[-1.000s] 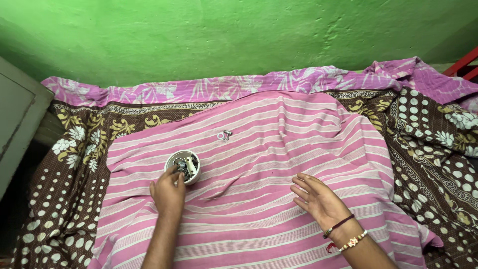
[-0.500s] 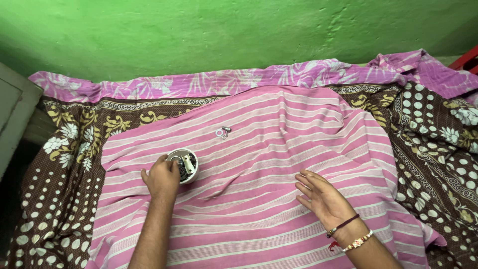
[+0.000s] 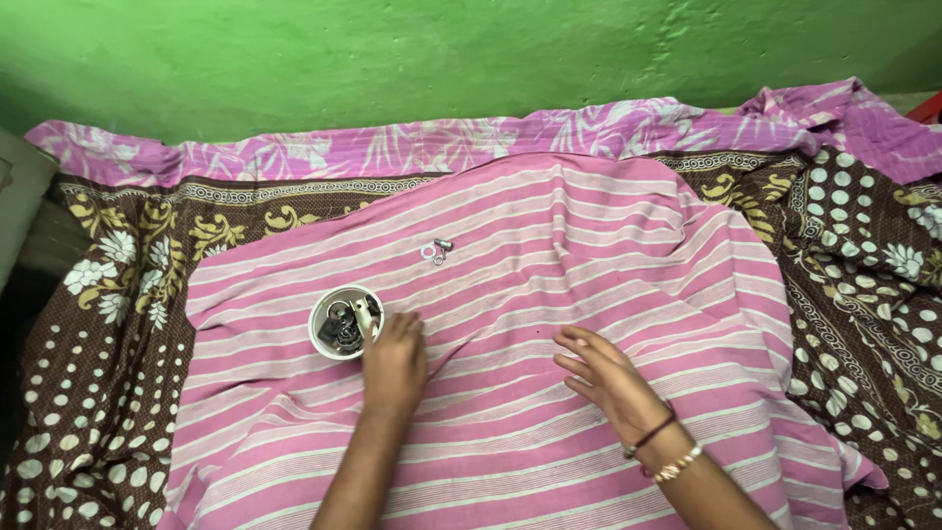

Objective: The person picks up various sewing kit components from a striped cloth, including bobbins, a thimble, and a small plastic case. They handle each item individually, inspecting them before placing them into a white bowl. The person continues this process, sorting through the items and organizing them into the container.

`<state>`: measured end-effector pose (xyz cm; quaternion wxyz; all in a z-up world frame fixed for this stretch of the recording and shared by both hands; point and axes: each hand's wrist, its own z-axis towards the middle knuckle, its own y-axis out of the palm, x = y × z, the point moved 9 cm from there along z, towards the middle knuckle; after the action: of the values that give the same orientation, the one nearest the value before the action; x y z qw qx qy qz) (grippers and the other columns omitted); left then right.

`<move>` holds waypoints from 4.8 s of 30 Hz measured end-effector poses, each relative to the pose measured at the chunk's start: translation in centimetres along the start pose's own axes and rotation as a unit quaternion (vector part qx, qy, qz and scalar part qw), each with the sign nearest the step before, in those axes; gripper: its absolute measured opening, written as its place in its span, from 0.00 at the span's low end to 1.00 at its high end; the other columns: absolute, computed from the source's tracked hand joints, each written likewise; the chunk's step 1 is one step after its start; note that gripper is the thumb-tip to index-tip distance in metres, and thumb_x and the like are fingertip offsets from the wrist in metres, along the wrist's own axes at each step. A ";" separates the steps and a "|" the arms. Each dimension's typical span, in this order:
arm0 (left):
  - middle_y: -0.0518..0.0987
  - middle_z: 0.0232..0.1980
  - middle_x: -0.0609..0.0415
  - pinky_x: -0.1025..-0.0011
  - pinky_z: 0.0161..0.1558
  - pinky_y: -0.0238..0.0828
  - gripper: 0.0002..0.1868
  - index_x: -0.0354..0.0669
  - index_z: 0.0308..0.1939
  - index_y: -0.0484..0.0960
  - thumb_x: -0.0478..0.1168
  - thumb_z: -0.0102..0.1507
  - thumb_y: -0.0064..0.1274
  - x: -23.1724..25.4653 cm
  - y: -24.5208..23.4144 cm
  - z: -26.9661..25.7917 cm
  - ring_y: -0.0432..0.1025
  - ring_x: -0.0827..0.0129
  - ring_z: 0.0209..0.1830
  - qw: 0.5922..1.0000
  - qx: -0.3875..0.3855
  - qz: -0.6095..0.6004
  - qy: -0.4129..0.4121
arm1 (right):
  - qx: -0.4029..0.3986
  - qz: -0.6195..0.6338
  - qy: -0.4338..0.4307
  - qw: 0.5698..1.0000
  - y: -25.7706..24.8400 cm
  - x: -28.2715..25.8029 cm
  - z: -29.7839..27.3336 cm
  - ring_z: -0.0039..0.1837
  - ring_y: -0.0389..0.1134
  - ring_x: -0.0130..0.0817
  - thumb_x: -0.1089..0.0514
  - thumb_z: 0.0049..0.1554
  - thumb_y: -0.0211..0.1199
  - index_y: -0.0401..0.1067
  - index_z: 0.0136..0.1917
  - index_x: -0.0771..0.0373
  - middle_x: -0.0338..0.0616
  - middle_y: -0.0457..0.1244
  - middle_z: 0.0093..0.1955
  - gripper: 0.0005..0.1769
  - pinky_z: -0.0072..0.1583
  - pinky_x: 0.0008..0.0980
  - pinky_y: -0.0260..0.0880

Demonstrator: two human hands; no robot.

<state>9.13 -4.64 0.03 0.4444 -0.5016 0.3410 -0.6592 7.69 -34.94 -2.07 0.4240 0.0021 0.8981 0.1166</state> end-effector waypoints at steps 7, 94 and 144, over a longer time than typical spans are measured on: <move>0.75 0.67 0.41 0.47 0.69 0.56 0.18 0.35 0.58 0.79 0.33 0.63 0.49 0.6 7.8 2.0 0.69 0.50 0.66 0.997 -0.079 -0.009 -0.011 | 0.037 -0.182 -0.077 0.980 2.1 0.4 4.2 0.76 0.61 0.36 0.49 0.63 0.52 0.68 0.72 0.59 0.44 0.64 0.73 0.26 0.74 0.36 0.59; 0.78 0.68 0.49 0.44 0.75 0.45 0.23 0.37 0.59 0.83 0.38 0.72 0.33 18.0 -11.7 -6.9 0.66 0.50 0.73 0.970 0.047 -0.240 -0.007 | -0.193 0.138 0.048 0.970 9.0 -1.2 -10.1 0.60 0.72 0.32 0.38 0.63 0.44 0.68 0.68 0.60 0.45 0.69 0.60 0.31 0.63 0.40 0.73; 0.81 0.58 0.49 0.33 0.70 0.47 0.24 0.34 0.55 0.81 0.46 0.60 0.59 22.6 -16.8 -6.9 0.72 0.52 0.62 0.978 0.097 -0.110 0.149 | -0.249 0.140 0.153 0.946 10.5 1.9 -13.0 0.60 0.73 0.44 0.45 0.68 0.47 0.64 0.72 0.63 0.51 0.69 0.60 0.27 0.60 0.54 0.78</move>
<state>-3.92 -19.34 21.33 0.3601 -0.3865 0.2811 -0.8012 -4.47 -27.27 6.66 0.2484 0.0044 0.8852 0.3934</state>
